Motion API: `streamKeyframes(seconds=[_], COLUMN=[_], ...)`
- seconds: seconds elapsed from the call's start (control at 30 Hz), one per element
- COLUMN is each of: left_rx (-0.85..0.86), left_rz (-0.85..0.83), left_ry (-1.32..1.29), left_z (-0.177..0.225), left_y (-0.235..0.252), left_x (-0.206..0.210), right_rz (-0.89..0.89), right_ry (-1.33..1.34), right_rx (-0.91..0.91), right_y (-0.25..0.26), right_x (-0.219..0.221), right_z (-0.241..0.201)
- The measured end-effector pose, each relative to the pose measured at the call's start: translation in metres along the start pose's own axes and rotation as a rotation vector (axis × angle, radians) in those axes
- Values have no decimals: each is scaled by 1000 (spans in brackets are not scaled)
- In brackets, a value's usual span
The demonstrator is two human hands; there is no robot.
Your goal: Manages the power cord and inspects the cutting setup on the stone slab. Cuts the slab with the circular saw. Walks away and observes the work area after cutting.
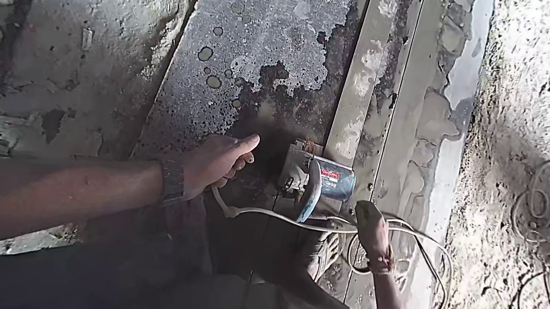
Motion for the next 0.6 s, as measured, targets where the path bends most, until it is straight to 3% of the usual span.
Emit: streamKeyframes(seconds=[0.13, 0.3, 0.43, 0.6], left_rx=[9, 64, 48, -38], left_rz=[18, 12, 24, 26], left_ry=[40, 36, 20, 51], left_z=[1, 7, 5, -1], left_y=[0, -8, -6, 3], left_x=[-3, -5, -10, -12], right_rz=[-140, -15, -16, -54], right_ry=[88, 41, 23, 79], right_rx=[35, 155, 260, 159], right_y=[18, 12, 3, 0], right_x=[31, 32, 34, 35], right_z=[-15, -17, -18, -15])
Point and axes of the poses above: each hand's wrist, its own y-axis towards the middle knuckle, its own x-axis out of the palm, z = x × y, the point moved 10 cm from there along y, towards the middle knuckle, and after that the axes turned 12 degrees about -y, right-handed, at the moved point
